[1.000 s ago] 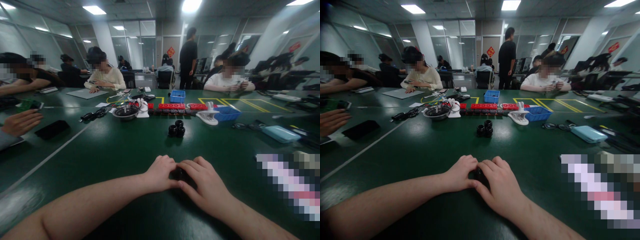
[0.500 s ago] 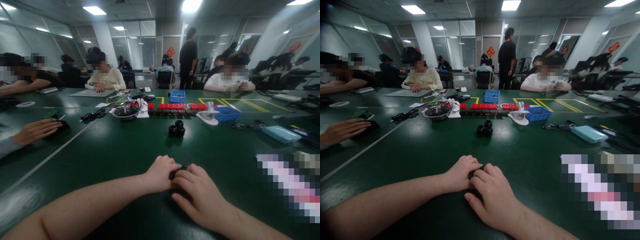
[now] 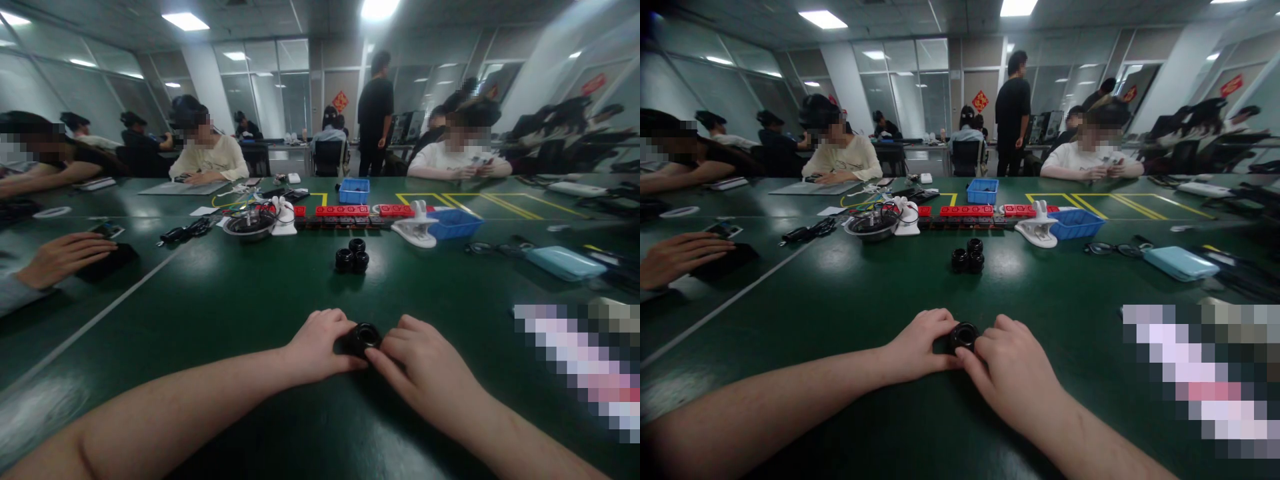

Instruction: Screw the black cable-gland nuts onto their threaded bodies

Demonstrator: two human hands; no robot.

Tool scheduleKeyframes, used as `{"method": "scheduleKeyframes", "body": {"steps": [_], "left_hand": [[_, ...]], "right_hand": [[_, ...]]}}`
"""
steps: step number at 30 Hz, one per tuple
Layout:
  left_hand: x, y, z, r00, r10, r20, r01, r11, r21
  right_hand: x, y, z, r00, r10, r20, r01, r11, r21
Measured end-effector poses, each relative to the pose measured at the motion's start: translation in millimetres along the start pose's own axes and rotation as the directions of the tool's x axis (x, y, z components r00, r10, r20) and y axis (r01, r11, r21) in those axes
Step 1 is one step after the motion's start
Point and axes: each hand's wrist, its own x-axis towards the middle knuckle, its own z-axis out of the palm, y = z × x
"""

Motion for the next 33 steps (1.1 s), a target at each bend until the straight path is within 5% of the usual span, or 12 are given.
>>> {"method": "scheduleKeyframes", "body": {"steps": [7, 22, 33], "left_hand": [[0.5, 4.3, -5.8, 0.998, 0.015, 0.061, -0.018, 0.999, 0.045], [-0.1, 3.9, -5.0, 0.998, 0.02, 0.062, -0.024, 0.997, 0.076], [0.9, 1.9, -1.6, 0.998, 0.026, 0.05, -0.031, 0.995, 0.1]], "right_hand": [[10.2, 18.7, 2.4, 0.99, 0.139, 0.005, -0.138, 0.989, -0.055], [3.0, 5.2, 2.3, 0.973, 0.036, -0.23, -0.028, 0.999, 0.039], [2.9, 0.7, 8.2, 0.975, -0.006, -0.223, 0.012, 1.0, 0.022]]}}
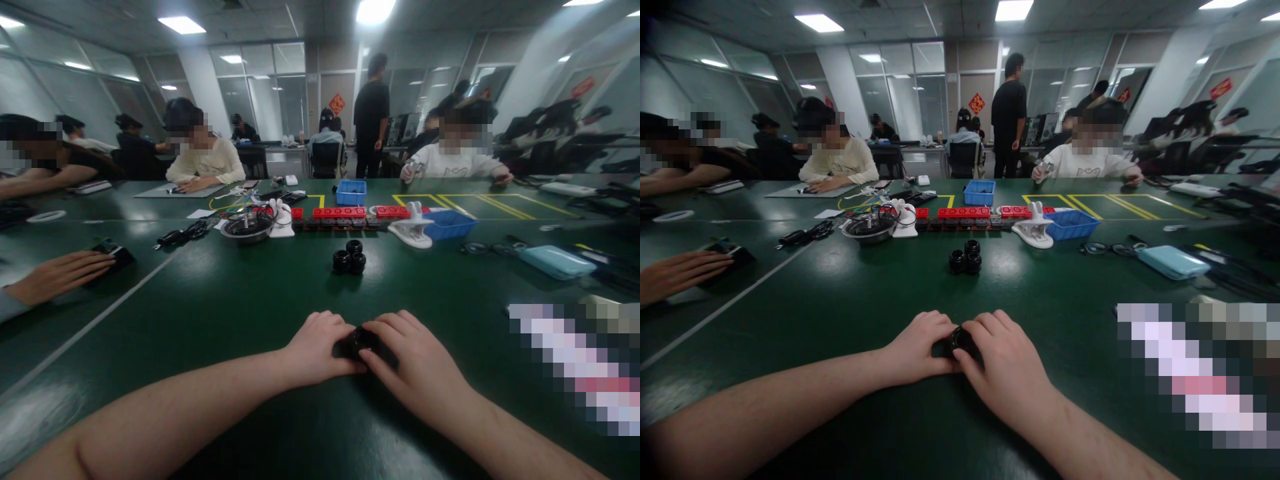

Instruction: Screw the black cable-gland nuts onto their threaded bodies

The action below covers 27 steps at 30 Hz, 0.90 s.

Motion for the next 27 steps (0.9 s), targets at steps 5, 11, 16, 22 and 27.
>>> {"method": "scheduleKeyframes", "body": {"steps": [5, 11, 16, 22, 27], "left_hand": [[-0.2, 2.0, -1.2, 1.0, -0.003, -0.006, 0.003, 1.0, -0.002], [-0.5, 2.3, -1.0, 1.0, 0.001, -0.006, -0.001, 1.0, -0.013], [0.1, 1.8, -0.8, 1.0, 0.003, -0.01, -0.003, 1.0, -0.017], [-0.3, 0.8, 0.4, 1.0, 0.019, -0.015, -0.019, 1.0, -0.006], [-1.0, 0.0, 0.7, 0.999, 0.026, -0.023, -0.026, 1.0, -0.008]], "right_hand": [[0.2, 0.7, 0.7, 0.999, 0.003, 0.034, -0.002, 1.0, -0.019], [0.3, 0.8, 0.3, 0.998, 0.015, 0.064, -0.014, 1.0, -0.016], [-0.1, 1.7, 1.3, 0.999, 0.005, 0.042, -0.005, 1.0, -0.012], [-0.4, 2.3, 2.5, 0.999, 0.01, 0.038, -0.009, 1.0, -0.011], [-0.1, 2.5, 2.3, 1.0, -0.004, 0.025, 0.004, 1.0, -0.008]]}}
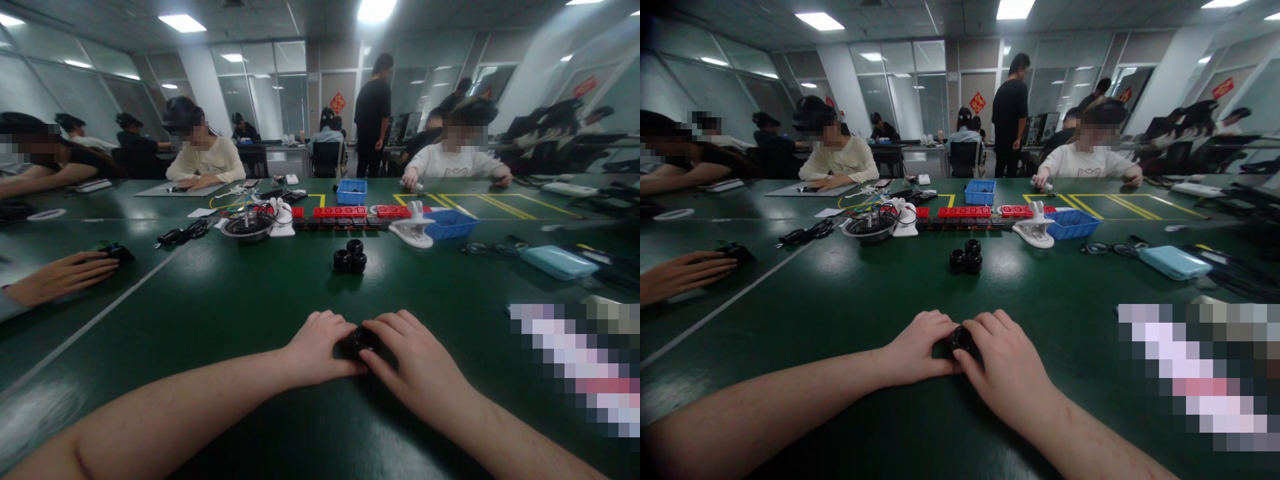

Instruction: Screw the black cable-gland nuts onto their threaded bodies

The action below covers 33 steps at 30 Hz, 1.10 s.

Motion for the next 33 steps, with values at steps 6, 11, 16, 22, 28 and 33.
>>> {"method": "scheduleKeyframes", "body": {"steps": [6, 11, 16, 22, 28, 33], "left_hand": [[0.4, 1.6, -1.8, 1.0, 0.003, -0.001, -0.003, 1.0, -0.021], [0.1, 0.4, -1.4, 1.0, 0.0, 0.011, 0.001, 1.0, -0.019], [0.1, 1.0, -1.9, 1.0, -0.003, 0.005, 0.003, 1.0, -0.009], [0.1, 2.4, -2.6, 1.0, -0.006, 0.014, 0.006, 1.0, -0.012], [0.1, 0.9, -0.5, 1.0, 0.013, -0.003, -0.013, 1.0, -0.003], [0.5, 1.5, -0.6, 1.0, 0.001, 0.01, -0.001, 1.0, -0.001]], "right_hand": [[-1.7, 1.1, 0.4, 0.999, 0.019, 0.03, -0.019, 1.0, 0.015], [-0.6, -0.8, -1.2, 1.0, 0.019, 0.023, -0.02, 1.0, 0.017], [-0.2, -1.6, -0.6, 0.999, 0.027, -0.021, -0.027, 1.0, -0.005], [0.0, -0.7, 1.8, 1.0, 0.027, 0.017, -0.026, 1.0, -0.012], [0.6, -1.4, -1.0, 1.0, 0.013, 0.007, -0.012, 1.0, -0.02], [-0.2, -1.1, 0.0, 0.999, 0.027, 0.017, -0.027, 1.0, -0.013]]}}
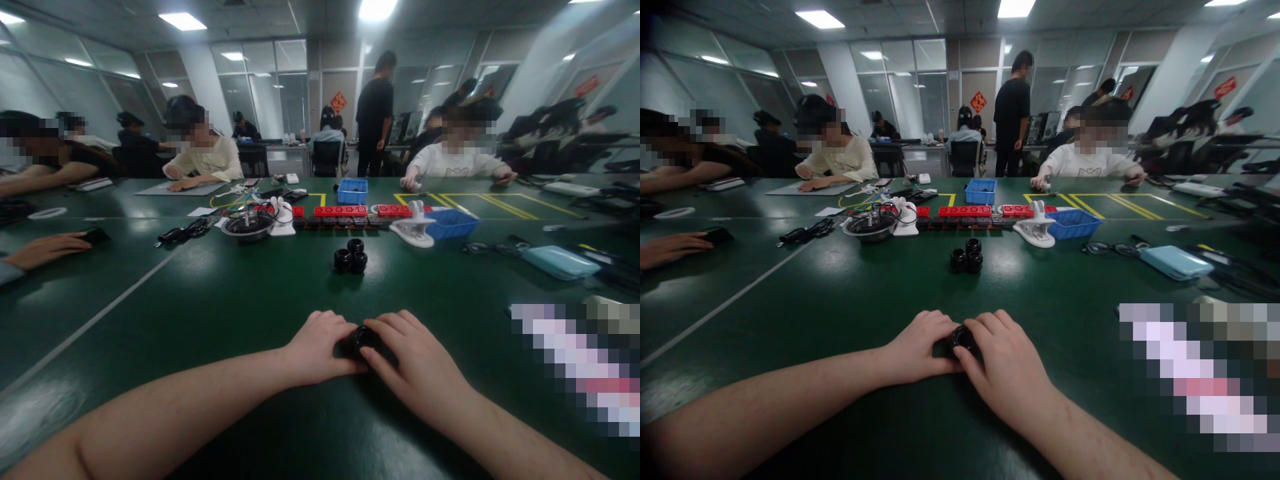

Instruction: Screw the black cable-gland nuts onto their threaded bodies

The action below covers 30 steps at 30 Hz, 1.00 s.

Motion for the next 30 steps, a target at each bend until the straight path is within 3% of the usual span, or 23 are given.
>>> {"method": "scheduleKeyframes", "body": {"steps": [30], "left_hand": [[-0.4, 0.1, -1.5, 1.0, -0.005, 0.007, 0.005, 1.0, 0.0]], "right_hand": [[0.9, -0.9, -2.1, 1.0, -0.012, -0.023, 0.012, 1.0, 0.005]]}}
